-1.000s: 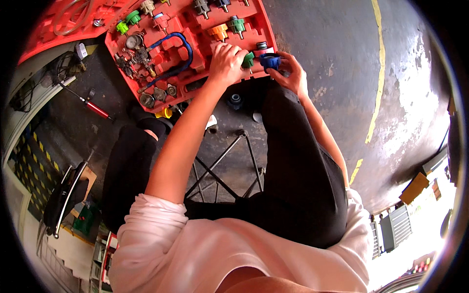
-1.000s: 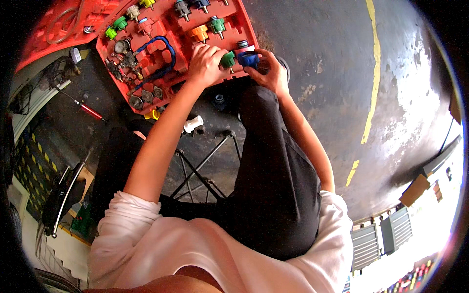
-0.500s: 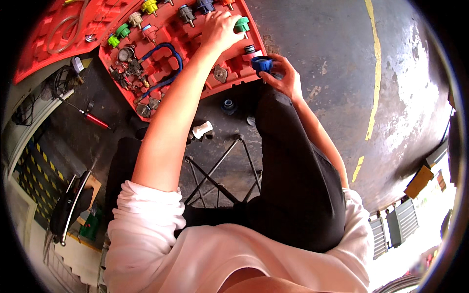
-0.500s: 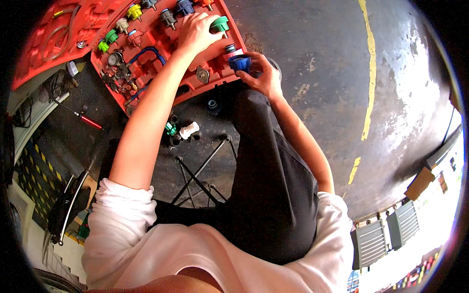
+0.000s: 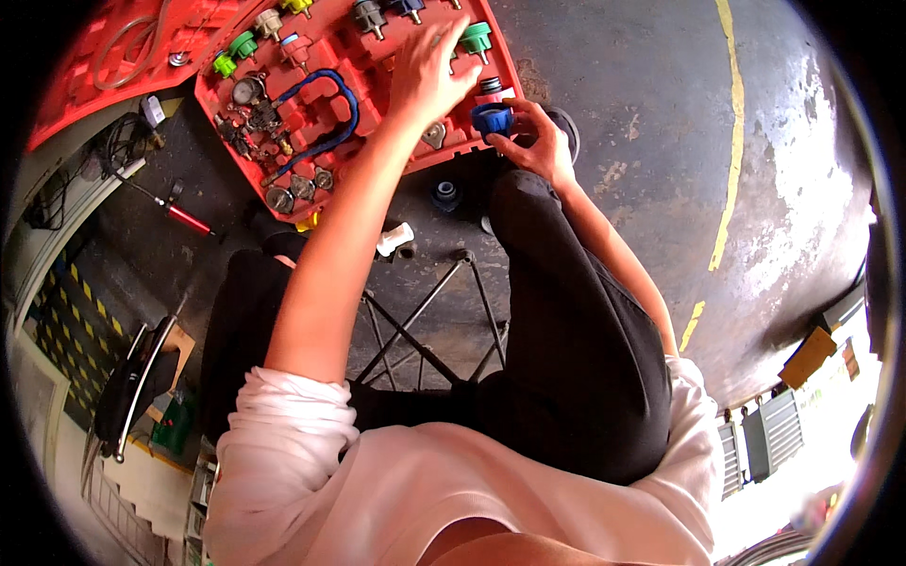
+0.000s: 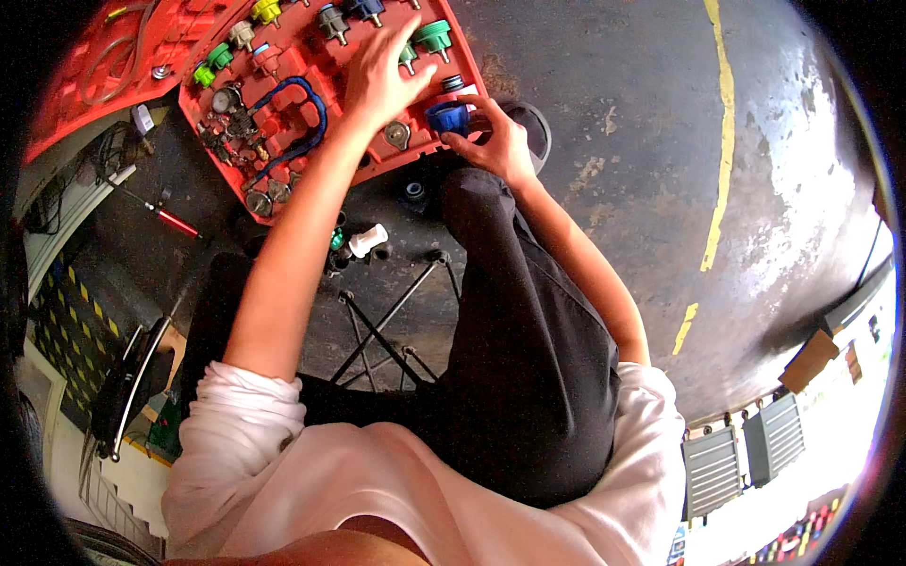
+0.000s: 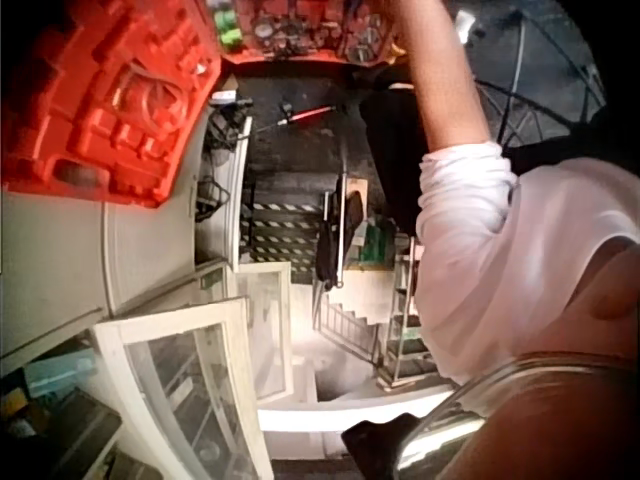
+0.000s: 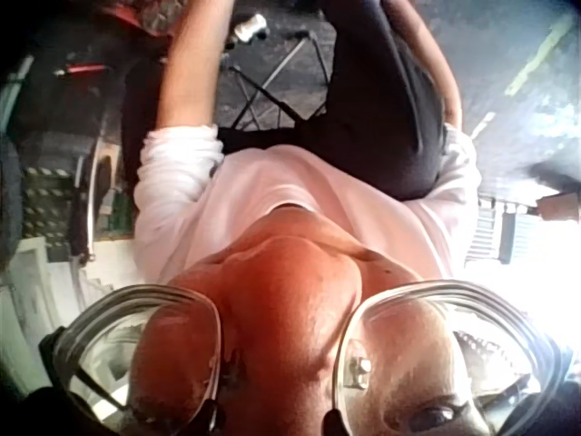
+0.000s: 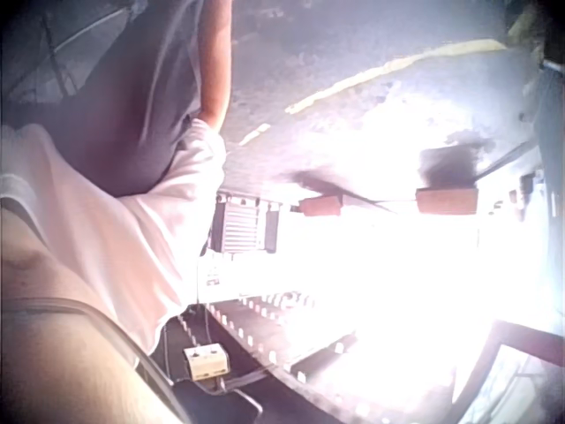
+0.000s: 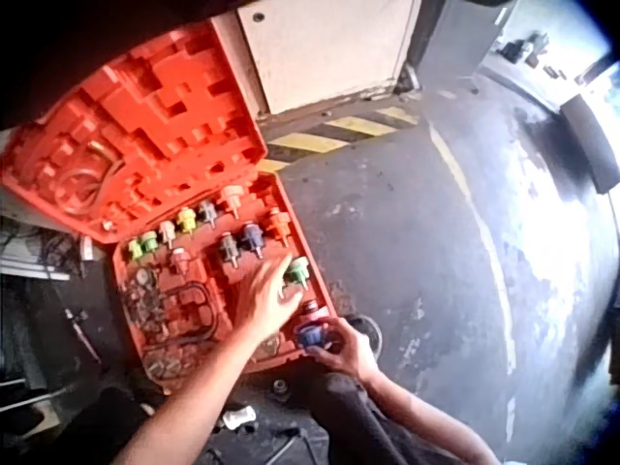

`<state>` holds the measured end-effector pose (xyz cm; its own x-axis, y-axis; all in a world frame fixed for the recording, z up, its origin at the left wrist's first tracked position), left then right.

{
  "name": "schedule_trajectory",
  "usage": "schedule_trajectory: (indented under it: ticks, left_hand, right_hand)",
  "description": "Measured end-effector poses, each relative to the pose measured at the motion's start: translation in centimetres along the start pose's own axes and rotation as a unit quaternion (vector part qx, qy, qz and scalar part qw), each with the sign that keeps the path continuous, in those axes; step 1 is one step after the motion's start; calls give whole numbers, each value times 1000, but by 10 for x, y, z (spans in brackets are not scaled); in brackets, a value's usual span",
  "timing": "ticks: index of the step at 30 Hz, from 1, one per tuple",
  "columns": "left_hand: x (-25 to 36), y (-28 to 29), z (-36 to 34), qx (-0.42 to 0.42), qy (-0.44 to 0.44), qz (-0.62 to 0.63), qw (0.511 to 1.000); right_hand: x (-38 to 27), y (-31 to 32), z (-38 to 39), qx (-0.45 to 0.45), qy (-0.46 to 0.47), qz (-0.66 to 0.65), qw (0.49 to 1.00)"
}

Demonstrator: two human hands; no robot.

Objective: The person sits on the floor and organizes a red tool kit containing various colored valve-like components. They pick up individual components, inspect them, and place them back into designated slots within the kit.

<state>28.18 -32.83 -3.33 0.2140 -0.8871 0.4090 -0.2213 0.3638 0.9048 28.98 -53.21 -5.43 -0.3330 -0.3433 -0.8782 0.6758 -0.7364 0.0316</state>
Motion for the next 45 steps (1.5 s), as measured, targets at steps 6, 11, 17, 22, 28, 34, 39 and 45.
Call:
schedule_trajectory:
  ticks: [6, 11, 17, 22, 28, 34, 39, 45]
  left_hand:
    - [8, 28, 119, -36, 77, 66, 994]
    - [3, 18, 137, -49, 78, 34, 995]
    - [-7, 5, 115, -17, 61, 22, 998]
    - [-9, 4, 106, -32, 3, 33, 999]
    - [-3, 1, 109, -4, 19, -56, 998]
    - [-1, -1, 107, -28, 18, -86, 996]
    - [3, -1, 98, -54, -9, -107, 993]
    - [2, -2, 101, -58, -1, -121, 991]
  right_hand:
    - [13, -33, -6, -61, 46, 133, 988]
    - [11, -40, -11, 2, 66, 217, 974]
    - [0, -53, -25, -7, 105, 311, 945]
    - [-13, -53, -21, -14, 198, 334, 921]
    - [-22, -65, -22, -69, 286, 443, 847]
    - [-21, -59, -24, -100, 313, 447, 832]
    - [-17, -55, -28, -102, 316, 450, 829]
    - [-25, -55, -28, -120, 345, 452, 814]
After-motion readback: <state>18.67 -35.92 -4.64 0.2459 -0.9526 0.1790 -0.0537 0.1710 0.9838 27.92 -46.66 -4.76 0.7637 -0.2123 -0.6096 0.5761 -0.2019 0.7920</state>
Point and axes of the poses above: each hand's wrist, its own z-axis away from the middle knuckle, its own y-axis out of the back of the hand, x = y × z, the point moved 8 cm from there along -z, towards the middle knuckle, and after that the axes turned 13 degrees about -z, right-handed, at the moved point
